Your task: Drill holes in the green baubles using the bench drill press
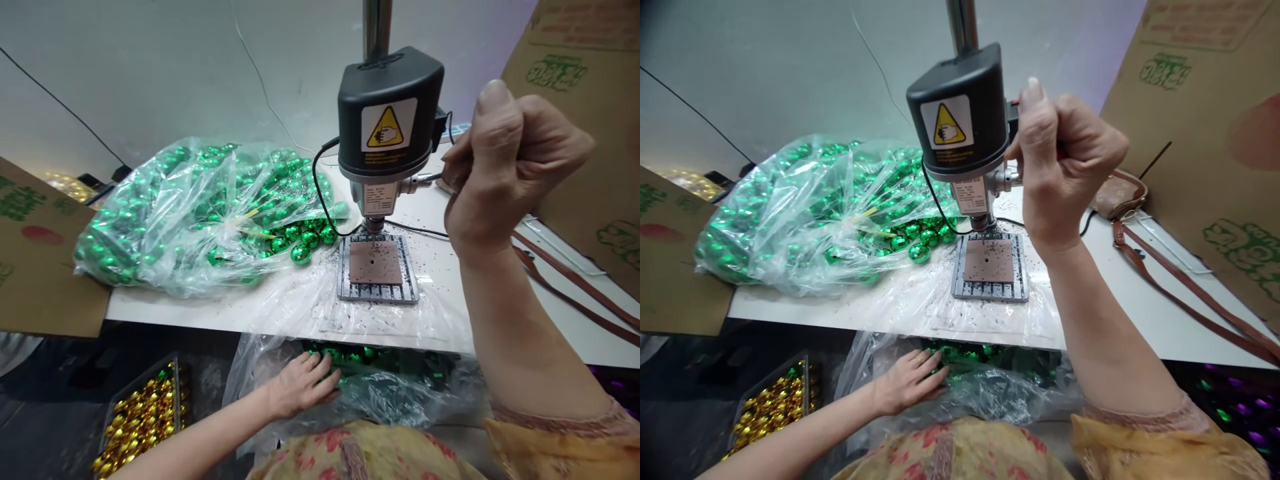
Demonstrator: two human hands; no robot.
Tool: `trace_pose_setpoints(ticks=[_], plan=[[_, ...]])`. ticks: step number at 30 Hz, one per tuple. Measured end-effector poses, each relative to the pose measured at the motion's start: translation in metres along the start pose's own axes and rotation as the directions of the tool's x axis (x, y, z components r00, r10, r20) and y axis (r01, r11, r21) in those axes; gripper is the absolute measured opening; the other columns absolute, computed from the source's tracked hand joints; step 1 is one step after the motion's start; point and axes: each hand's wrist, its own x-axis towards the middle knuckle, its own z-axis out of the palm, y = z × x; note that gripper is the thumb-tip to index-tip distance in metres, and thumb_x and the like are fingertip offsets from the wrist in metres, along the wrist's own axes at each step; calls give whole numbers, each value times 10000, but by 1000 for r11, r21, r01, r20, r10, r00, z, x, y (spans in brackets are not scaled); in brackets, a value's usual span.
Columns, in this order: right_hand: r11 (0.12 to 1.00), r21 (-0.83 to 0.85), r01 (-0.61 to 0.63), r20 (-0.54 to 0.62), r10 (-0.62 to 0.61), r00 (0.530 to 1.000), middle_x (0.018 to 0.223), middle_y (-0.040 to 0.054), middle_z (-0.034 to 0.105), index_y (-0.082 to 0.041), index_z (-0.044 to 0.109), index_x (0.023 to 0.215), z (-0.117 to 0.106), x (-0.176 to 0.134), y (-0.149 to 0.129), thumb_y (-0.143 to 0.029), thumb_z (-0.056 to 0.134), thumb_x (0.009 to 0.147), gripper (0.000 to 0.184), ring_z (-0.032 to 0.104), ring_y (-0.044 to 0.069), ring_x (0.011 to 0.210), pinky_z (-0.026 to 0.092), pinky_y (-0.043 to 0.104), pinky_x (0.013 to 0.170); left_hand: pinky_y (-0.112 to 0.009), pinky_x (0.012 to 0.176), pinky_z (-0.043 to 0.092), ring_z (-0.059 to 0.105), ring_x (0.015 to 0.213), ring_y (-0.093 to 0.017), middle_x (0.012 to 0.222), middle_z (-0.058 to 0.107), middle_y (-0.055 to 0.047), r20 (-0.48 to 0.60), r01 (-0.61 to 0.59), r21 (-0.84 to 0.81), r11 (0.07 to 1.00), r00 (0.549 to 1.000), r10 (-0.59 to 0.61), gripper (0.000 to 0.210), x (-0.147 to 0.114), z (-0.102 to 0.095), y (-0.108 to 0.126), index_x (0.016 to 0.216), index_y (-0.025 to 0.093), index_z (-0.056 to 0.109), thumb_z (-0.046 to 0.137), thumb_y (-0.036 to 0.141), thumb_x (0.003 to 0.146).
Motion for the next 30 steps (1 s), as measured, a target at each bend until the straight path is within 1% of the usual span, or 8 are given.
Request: trace_pose_setpoints(ticks=[3, 5, 8, 11, 16, 22, 27, 30], plan=[[1000, -1, -12, 1, 12, 1000, 443, -65, 424, -162, 569, 514, -1, -1, -1, -417, 646, 855, 433, 356, -1, 422, 264, 262, 506, -323, 780, 539, 680, 875, -195, 955, 722, -89, -302, 114, 18, 993, 948, -103, 277, 26, -12, -40, 1201, 191, 598, 614, 170, 925], [1000, -6, -15, 8, 15, 1000, 443, -66, 414, -162, 567, 515, -1, -1, -1, -403, 642, 863, 431, 359, 0, 427, 269, 259, 508, -380, 870, 532, 676, 985, -233, 1061, 718, -122, -324, 346, 98, 933, 898, -298, 382, 48, -20, -79, 1248, 195, 587, 550, 48, 897], [1000, -1, -7, 1, 7, 1000, 448, -65, 425, -155, 562, 519, -1, -2, 0, -364, 629, 888, 430, 364, -1, 428, 272, 252, 511, -498, 1018, 460, 535, 1303, -361, 1480, 533, -154, -11, 444, 292, 847, 887, -461, 654, 75, -27, -136, 1342, 232, 570, 553, -70, 762], [1000, 3, 14, 3, -14, 1000, 447, -63, 444, -149, 551, 519, 0, -1, 1, -310, 610, 913, 429, 369, 1, 422, 268, 247, 502, -483, 1015, 446, 501, 1313, -392, 1485, 499, -161, 261, 380, 353, 855, 837, -480, 643, 91, -33, -170, 1272, 215, 626, 607, -68, 695], [998, 43, 55, -3, -55, 998, 433, -72, 424, -143, 516, 507, 1, -1, 1, -318, 626, 903, 447, 342, -11, 394, 254, 230, 470, -391, 885, 490, 616, 1037, -281, 1178, 605, -134, 242, 490, 253, 834, 802, -545, 481, 110, -43, -175, 1317, 214, 582, 546, 72, 860], [1000, -21, 11, 31, -11, 999, 461, -74, 427, -135, 522, 528, -2, -3, -4, -289, 577, 938, 442, 369, -32, 431, 282, 205, 509, -436, 884, 474, 557, 1129, -351, 1202, 582, -168, 192, 570, 346, 746, 735, -651, 447, 130, -37, -158, 1303, 186, 593, 534, 117, 865], [999, 18, 30, 28, -30, 999, 445, -79, 402, -139, 520, 521, -1, -3, -3, -272, 598, 929, 437, 337, -29, 406, 276, 199, 480, -453, 934, 468, 553, 1132, -340, 1256, 546, -157, 244, 476, 224, 850, 817, -522, 625, 132, -21, -157, 1370, 240, 554, 630, 75, 772], [998, 50, 45, 18, -46, 999, 438, -73, 405, -148, 531, 516, -1, -3, -1, -258, 611, 921, 427, 324, -12, 391, 269, 220, 460, -434, 914, 488, 580, 1081, -308, 1168, 571, -134, 193, 535, 44, 844, 824, -532, 497, 128, -15, -160, 1234, 204, 617, 660, 71, 757]])
